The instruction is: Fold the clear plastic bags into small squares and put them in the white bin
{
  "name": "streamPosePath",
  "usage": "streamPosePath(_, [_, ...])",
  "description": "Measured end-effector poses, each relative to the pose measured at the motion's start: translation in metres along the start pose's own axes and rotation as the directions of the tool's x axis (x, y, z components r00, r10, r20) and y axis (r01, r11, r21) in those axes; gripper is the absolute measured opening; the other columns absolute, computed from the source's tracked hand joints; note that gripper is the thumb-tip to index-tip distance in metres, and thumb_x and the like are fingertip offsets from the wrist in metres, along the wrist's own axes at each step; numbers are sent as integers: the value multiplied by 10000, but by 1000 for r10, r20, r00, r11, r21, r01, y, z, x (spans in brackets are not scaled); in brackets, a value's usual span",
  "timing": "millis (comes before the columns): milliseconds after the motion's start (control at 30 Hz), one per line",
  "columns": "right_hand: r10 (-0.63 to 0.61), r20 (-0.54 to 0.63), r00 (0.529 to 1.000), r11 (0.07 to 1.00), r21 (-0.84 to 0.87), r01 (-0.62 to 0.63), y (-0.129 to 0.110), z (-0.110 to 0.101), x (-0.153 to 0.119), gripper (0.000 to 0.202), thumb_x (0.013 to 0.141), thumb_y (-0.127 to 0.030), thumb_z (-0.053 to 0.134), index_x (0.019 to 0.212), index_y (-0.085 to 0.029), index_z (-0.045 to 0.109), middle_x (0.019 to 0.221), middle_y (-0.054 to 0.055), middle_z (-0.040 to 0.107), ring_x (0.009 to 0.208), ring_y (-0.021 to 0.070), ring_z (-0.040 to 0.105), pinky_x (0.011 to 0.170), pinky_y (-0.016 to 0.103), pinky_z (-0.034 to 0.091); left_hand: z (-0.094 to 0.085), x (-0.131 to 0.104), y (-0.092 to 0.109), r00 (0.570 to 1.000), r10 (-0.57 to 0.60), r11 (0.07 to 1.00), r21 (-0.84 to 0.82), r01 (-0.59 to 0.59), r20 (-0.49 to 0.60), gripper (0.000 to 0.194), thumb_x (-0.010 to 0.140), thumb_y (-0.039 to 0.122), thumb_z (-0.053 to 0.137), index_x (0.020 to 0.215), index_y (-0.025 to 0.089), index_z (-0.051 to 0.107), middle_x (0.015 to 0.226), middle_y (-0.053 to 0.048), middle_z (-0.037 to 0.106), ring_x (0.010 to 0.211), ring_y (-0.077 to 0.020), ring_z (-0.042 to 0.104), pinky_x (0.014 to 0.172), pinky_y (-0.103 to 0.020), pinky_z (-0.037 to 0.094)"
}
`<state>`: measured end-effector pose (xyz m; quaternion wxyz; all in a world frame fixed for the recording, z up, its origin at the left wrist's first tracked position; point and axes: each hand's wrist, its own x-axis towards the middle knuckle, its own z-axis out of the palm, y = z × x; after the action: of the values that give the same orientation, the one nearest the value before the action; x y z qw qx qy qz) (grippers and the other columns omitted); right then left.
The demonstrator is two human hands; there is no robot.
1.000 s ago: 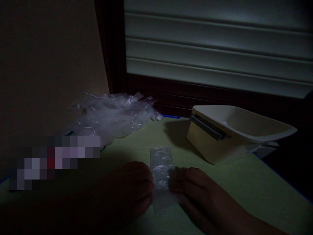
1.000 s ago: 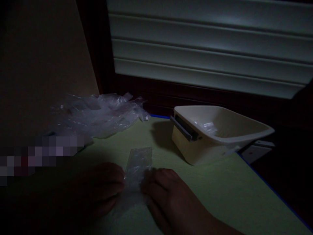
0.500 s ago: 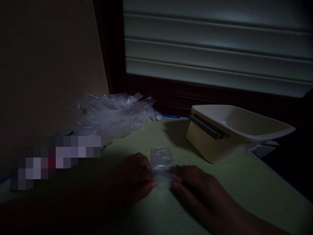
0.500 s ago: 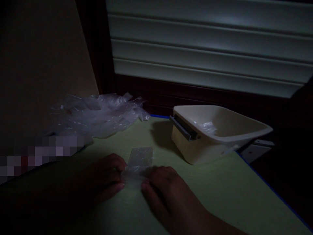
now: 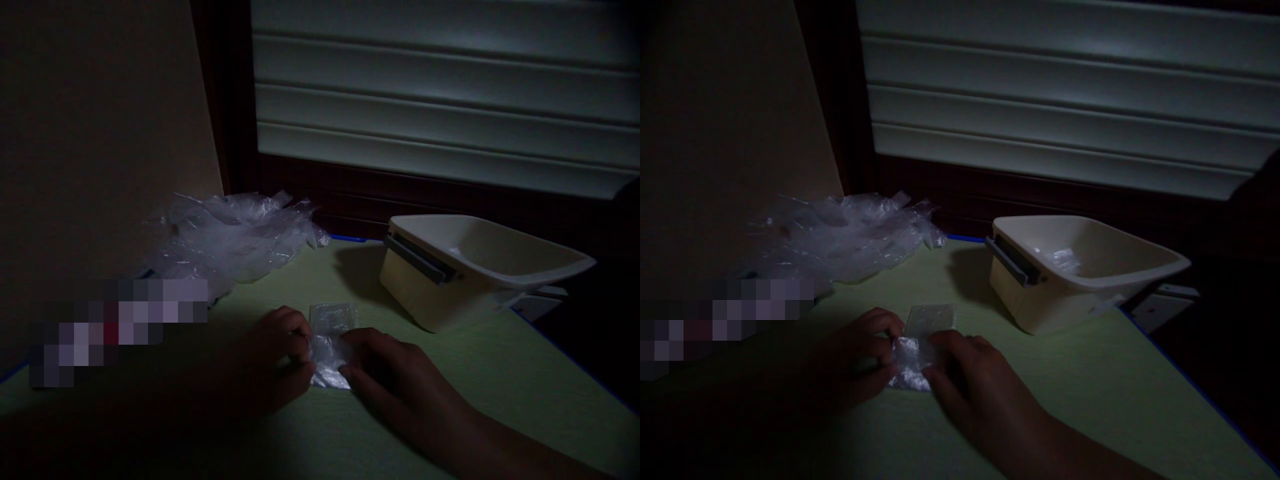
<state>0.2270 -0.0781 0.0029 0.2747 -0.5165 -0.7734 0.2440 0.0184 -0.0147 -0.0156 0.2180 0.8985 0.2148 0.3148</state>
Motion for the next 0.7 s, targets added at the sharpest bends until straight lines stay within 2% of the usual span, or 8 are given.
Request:
streamPosePath(167, [-12,-22,1000,1000,-19,12,3,2,-3,308,829,-120,527,1126,-192,481,766,7,619,629,142,573,547,236,428,-1,1,2,999,-25,999,24,24,42,155,797,138,517,668,174,438,828,-10,515,793,-158,489,694,-277,390])
streamPosePath(300, [-4,-33,999,999,-38,2,3,3,-2,245,830,-101,503,1056,-191,479,763,11,611,628,138,569,551,235,428,1,0,1,998,-58,998,37,58,15,140,794,118,511,704,182,425,826,-7,529,790,-160,492,700,-277,393])
streamPosePath(433, [-26,-44,999,999,-40,24,3,3,-1,147,834,-107,487,954,-192,484,750,10,612,601,128,562,529,222,417,-1,-1,2,998,-60,994,96,58,24,63,813,121,527,825,178,504,888,-22,566,816,-173,512,737,-298,418])
streamPosePath(533, [-45,-54,998,997,-60,42,3,3,-2,128,832,-102,479,924,-189,493,739,12,614,588,126,562,512,218,413,-5,0,6,998,-33,986,165,24,54,132,846,114,523,963,171,544,955,-34,567,866,-175,523,775,-304,430])
streamPosePath(633, [-72,-54,996,995,-72,68,3,2,-1,122,840,-91,472,900,-188,515,764,19,622,623,128,576,537,220,433,-7,1,8,988,-47,957,289,3,147,103,855,125,543,930,175,593,921,-24,554,827,-178,534,717,-286,444])
streamPosePath(700, [-83,-59,995,994,-76,78,3,2,-1,126,840,-79,476,883,-186,527,775,20,623,640,126,579,558,221,445,-6,1,7,987,-31,938,346,-26,159,63,853,152,563,888,180,607,922,-25,555,807,-181,540,696,-286,453])
